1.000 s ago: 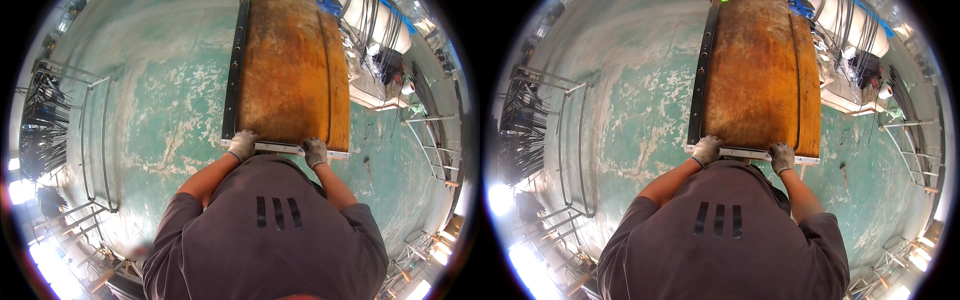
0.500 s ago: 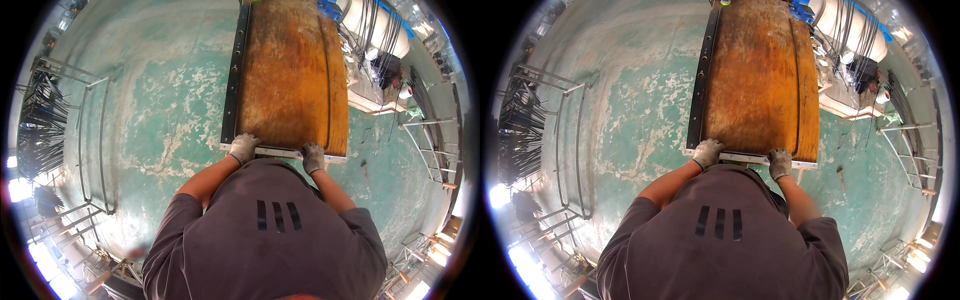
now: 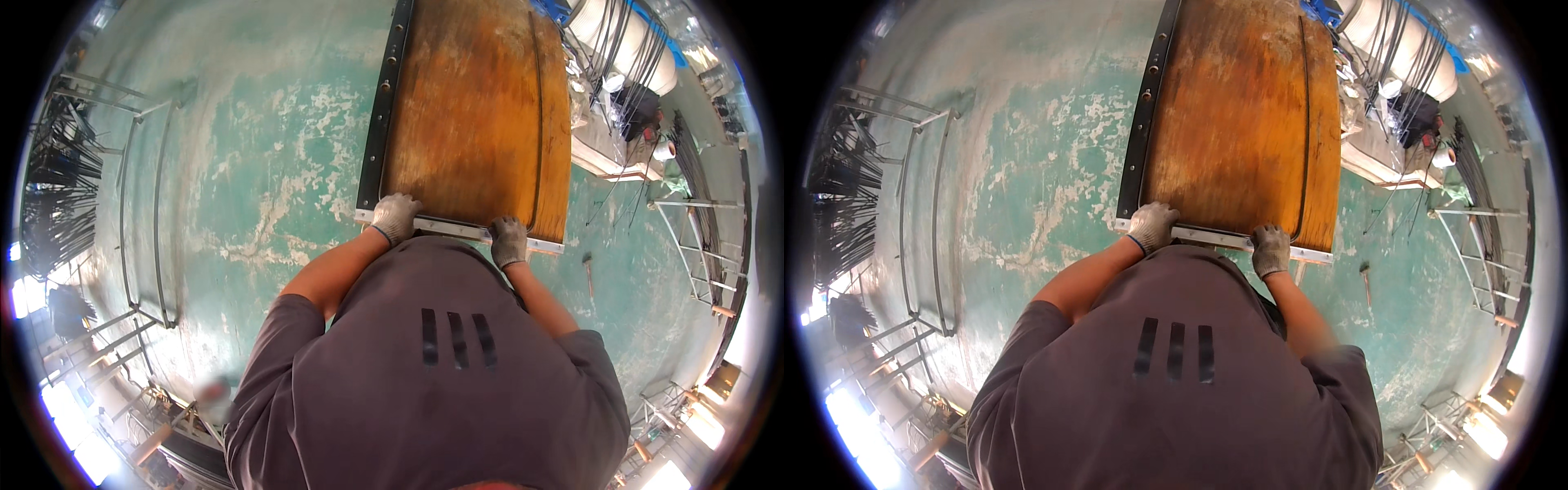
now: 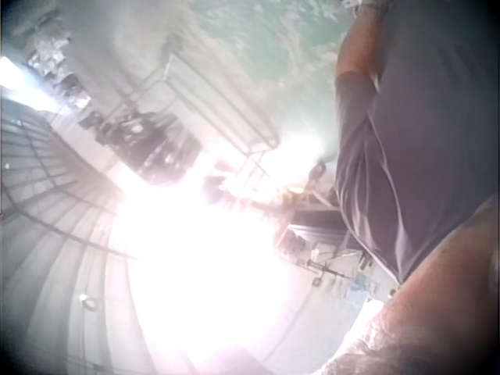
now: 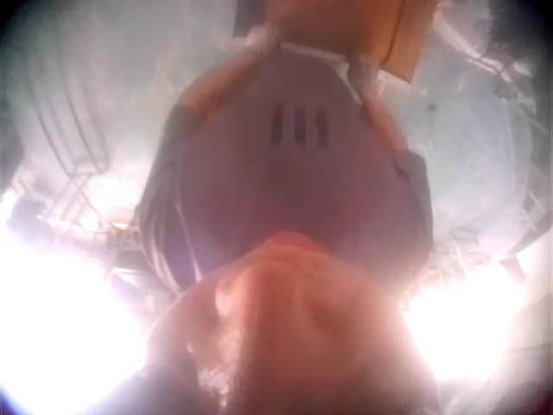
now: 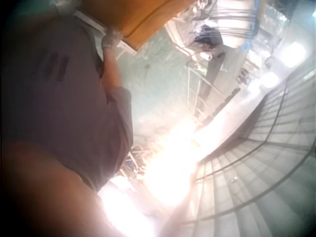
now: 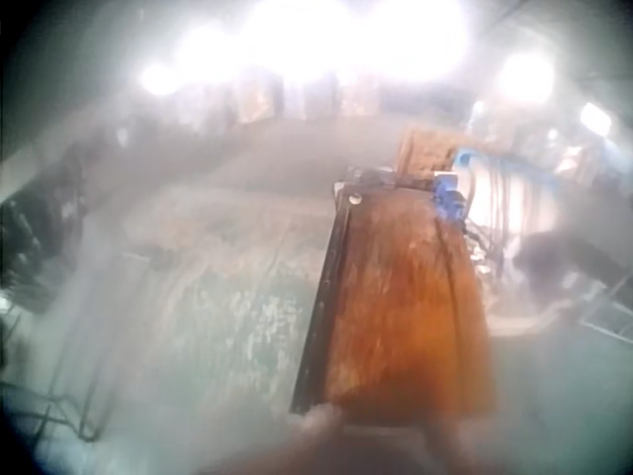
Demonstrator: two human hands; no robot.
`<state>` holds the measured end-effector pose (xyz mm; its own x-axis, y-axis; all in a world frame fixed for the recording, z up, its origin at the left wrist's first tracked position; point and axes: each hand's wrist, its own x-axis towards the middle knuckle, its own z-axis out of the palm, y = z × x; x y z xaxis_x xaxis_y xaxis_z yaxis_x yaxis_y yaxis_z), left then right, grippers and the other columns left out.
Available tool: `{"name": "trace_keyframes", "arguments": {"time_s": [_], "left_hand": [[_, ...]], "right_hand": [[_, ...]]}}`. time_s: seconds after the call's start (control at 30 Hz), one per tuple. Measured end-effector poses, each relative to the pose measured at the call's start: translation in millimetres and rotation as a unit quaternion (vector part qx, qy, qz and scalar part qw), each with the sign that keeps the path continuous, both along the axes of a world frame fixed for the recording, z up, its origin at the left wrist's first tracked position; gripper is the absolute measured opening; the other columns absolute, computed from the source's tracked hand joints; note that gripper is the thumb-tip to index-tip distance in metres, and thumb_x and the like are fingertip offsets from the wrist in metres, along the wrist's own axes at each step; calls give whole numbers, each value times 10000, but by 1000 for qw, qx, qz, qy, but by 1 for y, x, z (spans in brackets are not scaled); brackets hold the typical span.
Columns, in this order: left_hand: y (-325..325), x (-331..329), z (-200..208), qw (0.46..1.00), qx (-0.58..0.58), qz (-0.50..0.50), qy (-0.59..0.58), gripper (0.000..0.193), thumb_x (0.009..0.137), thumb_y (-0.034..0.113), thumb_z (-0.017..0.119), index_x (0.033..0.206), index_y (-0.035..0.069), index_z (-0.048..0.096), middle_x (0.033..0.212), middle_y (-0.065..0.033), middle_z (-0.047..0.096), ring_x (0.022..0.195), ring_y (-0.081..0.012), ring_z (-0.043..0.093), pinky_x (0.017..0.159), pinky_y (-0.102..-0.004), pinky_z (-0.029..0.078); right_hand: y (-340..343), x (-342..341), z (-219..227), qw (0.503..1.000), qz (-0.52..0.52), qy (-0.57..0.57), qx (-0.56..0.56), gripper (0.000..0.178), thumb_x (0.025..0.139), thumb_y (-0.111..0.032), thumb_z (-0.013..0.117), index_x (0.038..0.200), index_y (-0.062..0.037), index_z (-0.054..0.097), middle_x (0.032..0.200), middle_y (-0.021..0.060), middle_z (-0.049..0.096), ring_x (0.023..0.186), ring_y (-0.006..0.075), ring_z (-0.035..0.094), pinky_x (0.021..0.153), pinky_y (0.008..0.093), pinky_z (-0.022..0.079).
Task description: The person picks up bundles of metal rods from a rack and places them into a cutting machine. After cutting, the person removes the rods and measures them against a wooden board using a tape measure. The person then returns to the rack to repeat the process with additional bundles.
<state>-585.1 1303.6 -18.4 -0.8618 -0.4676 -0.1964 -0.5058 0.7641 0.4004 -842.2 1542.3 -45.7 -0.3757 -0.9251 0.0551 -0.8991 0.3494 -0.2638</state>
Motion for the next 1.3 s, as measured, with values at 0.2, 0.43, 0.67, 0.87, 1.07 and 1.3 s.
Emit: {"name": "trace_keyframes", "arguments": {"time_s": [0.2,0.43,0.67,0.87,1.07,1.3], "left_hand": [[3,3,-6,1000,10,11,-2,190,839,226,738,994,122,775,1064,-141,730,1109,-357,689,945,-485,569],[1,8,14,999,35,26,3,129,844,181,707,941,115,761,1021,-150,722,1079,-372,691,915,-505,567],[-2,2,10,995,72,48,-39,210,881,167,675,1046,121,796,1087,-160,752,1115,-367,707,989,-479,567],[-5,-25,30,953,261,133,77,245,940,255,701,1055,50,767,1109,-180,780,1001,-365,753,891,-462,583],[-13,-106,165,793,573,104,180,360,1074,272,671,1249,-42,693,1073,-111,774,1043,-228,741,920,-382,596],[-23,-135,323,669,655,127,328,265,940,-1,659,1203,-36,659,1000,-183,758,863,-285,756,794,-396,628]], "right_hand": [[-1,3,0,1000,-3,-5,-1,69,928,-155,721,965,-108,687,1000,135,687,1012,397,631,857,535,487],[10,-22,5,996,-91,-8,25,204,910,-233,775,1072,-110,749,1088,143,727,1147,383,656,940,503,526],[-1,-56,6,879,-462,-32,115,285,893,-228,801,1107,-41,787,1164,176,783,1103,389,739,976,520,570],[21,-96,61,770,-425,-455,-138,245,789,-80,672,1003,16,744,820,70,690,753,160,658,682,328,514],[-30,-4,255,785,-163,-560,-210,109,828,-4,651,915,-42,598,849,-9,556,769,97,521,702,256,443],[-105,92,277,812,94,-480,-317,308,865,-37,819,1147,-52,696,997,33,704,941,118,641,836,301,528]]}}
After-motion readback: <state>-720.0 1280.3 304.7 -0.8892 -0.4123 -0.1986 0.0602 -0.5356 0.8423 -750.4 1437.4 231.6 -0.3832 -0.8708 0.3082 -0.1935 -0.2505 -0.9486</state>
